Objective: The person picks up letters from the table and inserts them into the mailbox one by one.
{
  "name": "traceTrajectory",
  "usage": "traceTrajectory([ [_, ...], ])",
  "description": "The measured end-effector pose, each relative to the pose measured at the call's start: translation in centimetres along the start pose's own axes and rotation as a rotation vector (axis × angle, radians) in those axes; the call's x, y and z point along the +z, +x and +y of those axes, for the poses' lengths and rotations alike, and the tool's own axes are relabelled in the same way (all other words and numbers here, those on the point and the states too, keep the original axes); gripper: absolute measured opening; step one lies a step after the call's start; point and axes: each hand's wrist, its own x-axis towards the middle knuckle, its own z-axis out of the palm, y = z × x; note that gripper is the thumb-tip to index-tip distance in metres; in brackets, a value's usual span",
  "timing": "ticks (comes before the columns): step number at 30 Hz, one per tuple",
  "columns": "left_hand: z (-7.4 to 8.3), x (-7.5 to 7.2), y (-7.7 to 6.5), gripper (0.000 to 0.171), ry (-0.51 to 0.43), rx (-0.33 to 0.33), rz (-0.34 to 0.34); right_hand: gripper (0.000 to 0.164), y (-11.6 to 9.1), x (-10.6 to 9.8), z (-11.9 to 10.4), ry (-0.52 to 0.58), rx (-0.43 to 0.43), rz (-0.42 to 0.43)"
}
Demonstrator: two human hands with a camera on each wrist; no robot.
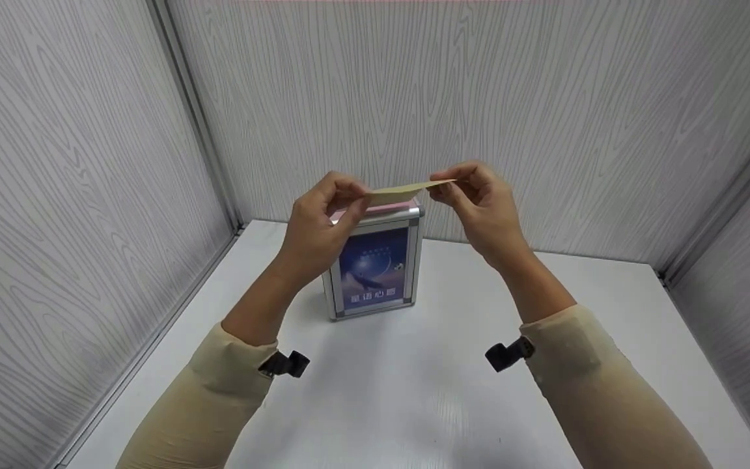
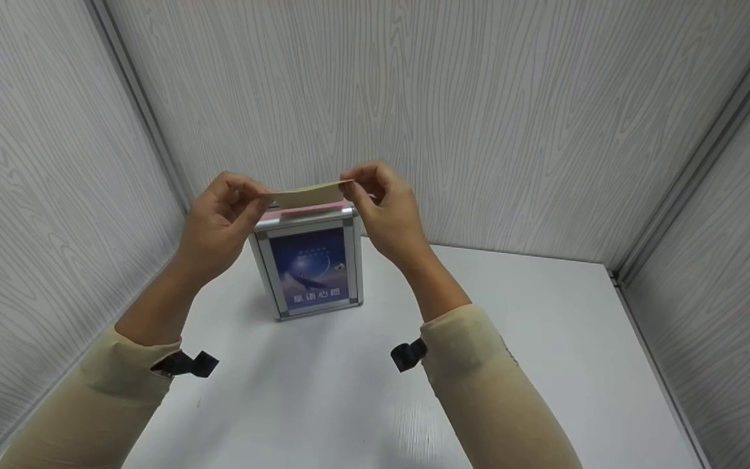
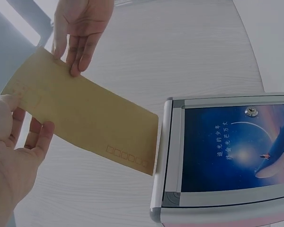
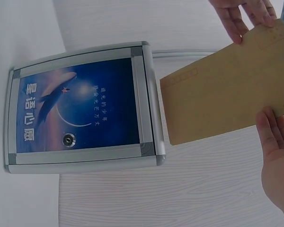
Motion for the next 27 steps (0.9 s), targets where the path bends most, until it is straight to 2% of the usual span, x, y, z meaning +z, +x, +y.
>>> traceTrajectory([
  [12,-0.7,-0.5,-0.6,0.018,-0.004,-0.004,0.018,0.014,0.2,0.7,0.4,-0.004,0.035,-0.026],
  [19,-1.2,-0.1,-1.0,0.017,0.015,-0.047,0.013,0.017,0.0,0.7,1.0,-0.039,0.071,-0.036],
  [23,-1.5,-0.2,-0.9,0.018,0.018,-0.064,0.01,0.018,0.2,0.7,1.2,-0.035,0.088,-0.046],
  [27,-1.9,-0.3,-0.6,0.017,0.063,-0.043,0.018,0.021,0.3,0.6,1.5,-0.053,0.087,-0.07],
])
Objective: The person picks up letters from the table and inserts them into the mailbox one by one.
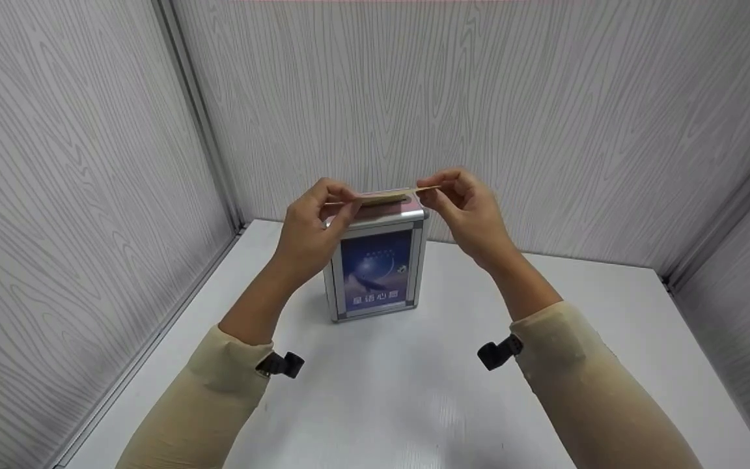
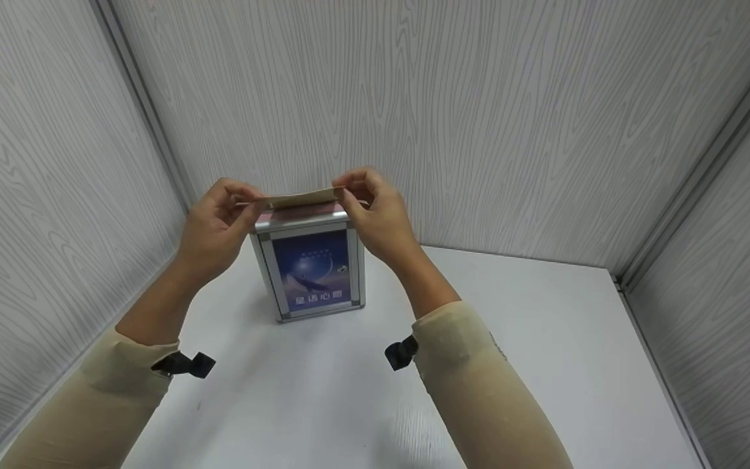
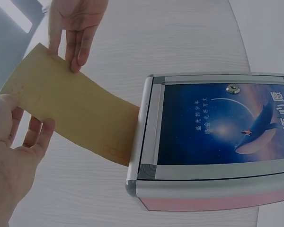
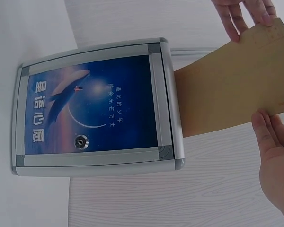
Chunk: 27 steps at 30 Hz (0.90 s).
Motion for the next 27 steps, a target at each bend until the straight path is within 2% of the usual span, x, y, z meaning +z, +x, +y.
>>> traceTrajectory([
  [3,-0.5,-0.1,0.2,0.015,0.047,0.029,0.019,0.023,0.0,0.0,0.1,-0.036,-0.002,-0.016],
  [6,-1.2,0.0,0.3,0.015,0.072,0.037,0.031,0.022,-0.1,0.2,0.1,-0.093,-0.004,0.006],
  [12,-2.2,0.0,0.4,0.014,0.032,-0.01,0.032,0.015,-0.3,0.7,-0.3,-0.216,-0.1,0.091],
  [15,-2.3,-0.1,0.4,0.013,0.056,-0.011,0.043,0.013,-0.3,0.9,-0.3,-0.277,-0.15,0.112],
  [18,-2.3,-0.1,0.4,0.013,0.173,0.041,0.044,0.012,-0.2,0.9,-0.1,-0.336,-0.188,0.131],
  [23,-2.2,0.3,0.3,0.013,0.479,0.216,0.048,0.009,-0.1,0.7,0.4,-0.395,-0.208,0.162],
  [27,-2.5,0.7,0.4,0.012,0.629,0.334,0.082,0.009,0.1,0.7,0.9,-0.434,-0.233,0.176],
])
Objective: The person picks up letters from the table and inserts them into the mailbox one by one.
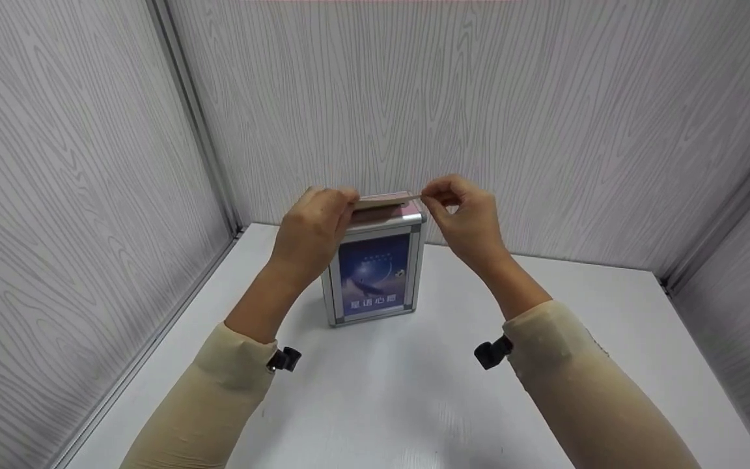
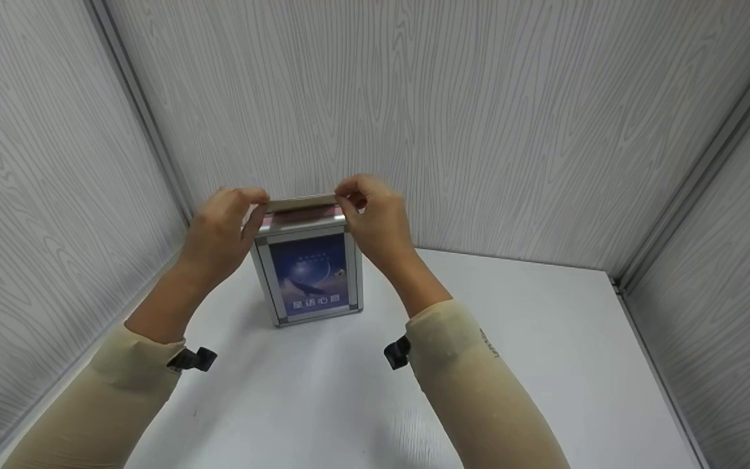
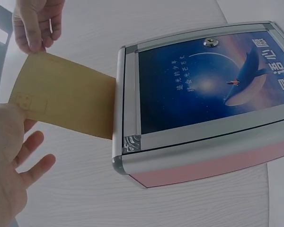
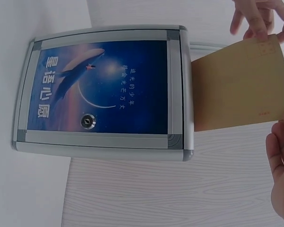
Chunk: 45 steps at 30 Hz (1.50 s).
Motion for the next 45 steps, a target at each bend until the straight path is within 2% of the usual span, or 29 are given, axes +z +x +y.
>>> traceTrajectory([
  [2,-0.2,0.2,-0.1,0.011,0.047,0.029,0.021,0.008,0.0,0.2,0.2,-0.018,-0.02,0.003],
  [4,-0.4,0.5,-0.2,0.011,0.065,0.03,0.028,0.008,0.1,0.5,0.5,-0.025,-0.032,0.004],
  [12,-1.3,1.2,-1.1,0.01,0.022,-0.066,-0.04,0.005,0.2,2.0,1.4,-0.06,0.012,-0.035],
  [22,-2.0,2.0,-2.1,0.008,0.113,-0.079,-0.045,0.006,0.3,4.0,2.5,-0.098,0.069,-0.077],
  [31,-2.5,2.8,-3.0,0.011,0.178,-0.12,-0.109,0.005,-0.4,5.5,3.6,-0.13,0.075,-0.073],
  [37,-2.1,3.2,-3.4,0.013,0.189,-0.162,-0.151,0.006,-1.2,6.0,4.2,-0.177,0.054,-0.032],
  [45,-1.2,3.3,-2.9,0.016,0.203,-0.204,-0.149,0.013,-2.1,5.6,4.6,-0.261,0.014,-0.017],
])
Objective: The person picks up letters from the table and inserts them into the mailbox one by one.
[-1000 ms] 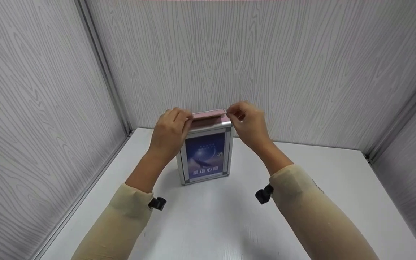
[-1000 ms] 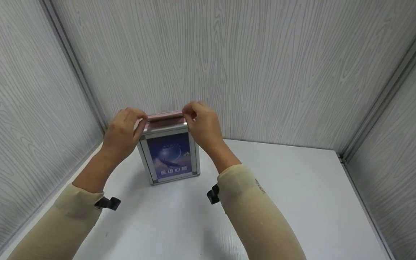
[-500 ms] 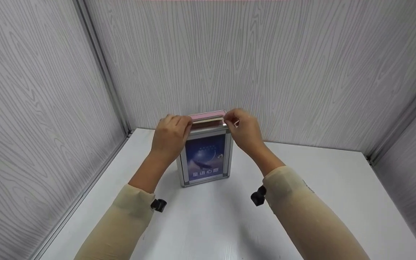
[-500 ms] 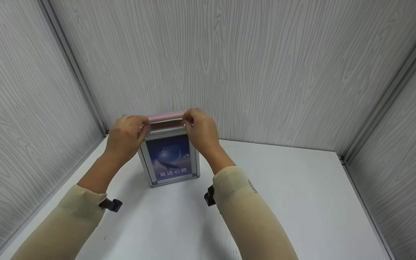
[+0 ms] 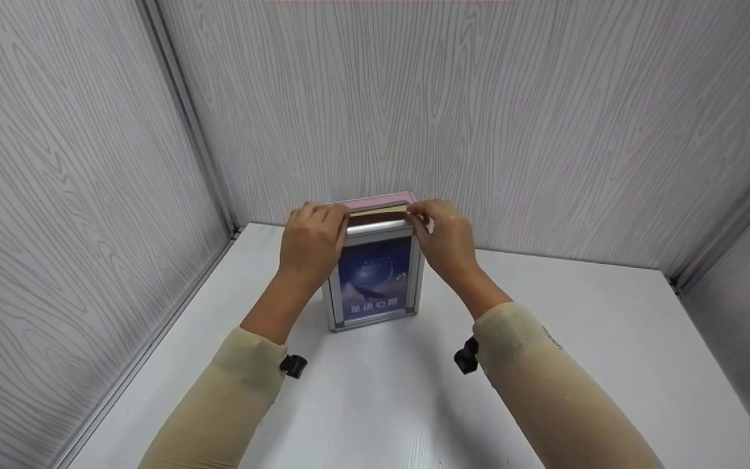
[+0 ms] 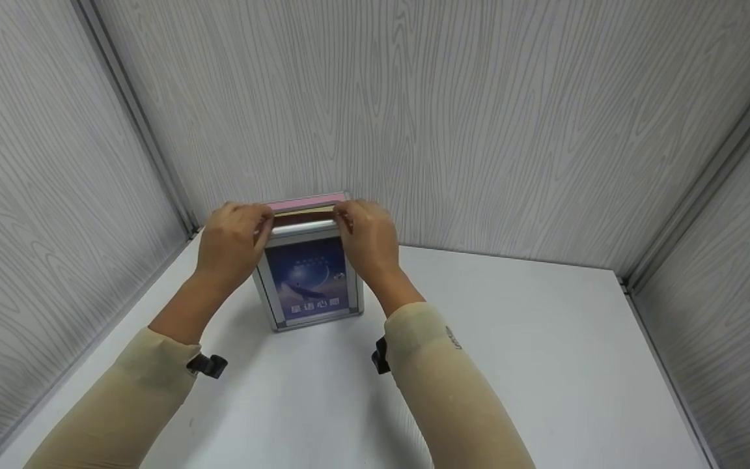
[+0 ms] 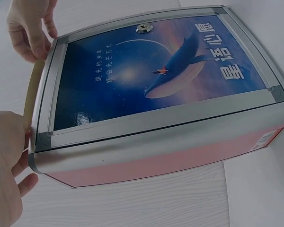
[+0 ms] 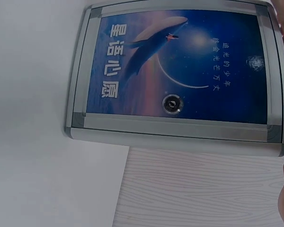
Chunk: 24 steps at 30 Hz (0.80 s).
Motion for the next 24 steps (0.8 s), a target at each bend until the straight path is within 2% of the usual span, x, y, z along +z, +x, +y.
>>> traceTrajectory([
  [5,0.2,-0.2,-0.1,0.023,-0.021,-0.059,-0.069,0.027,-0.6,-0.3,0.3,-0.031,-0.007,-0.1],
  [16,0.3,-0.3,-0.9,0.045,-0.035,-0.178,-0.268,0.065,-1.5,-0.8,0.4,-0.121,0.136,-0.418],
  [20,0.7,-0.5,-0.7,0.052,-0.015,-0.208,-0.35,0.072,-1.6,-1.1,0.1,-0.145,0.168,-0.48],
  [24,0.9,-0.8,-0.3,0.057,0.005,-0.209,-0.397,0.075,-1.7,-1.5,0.0,-0.171,0.181,-0.488],
])
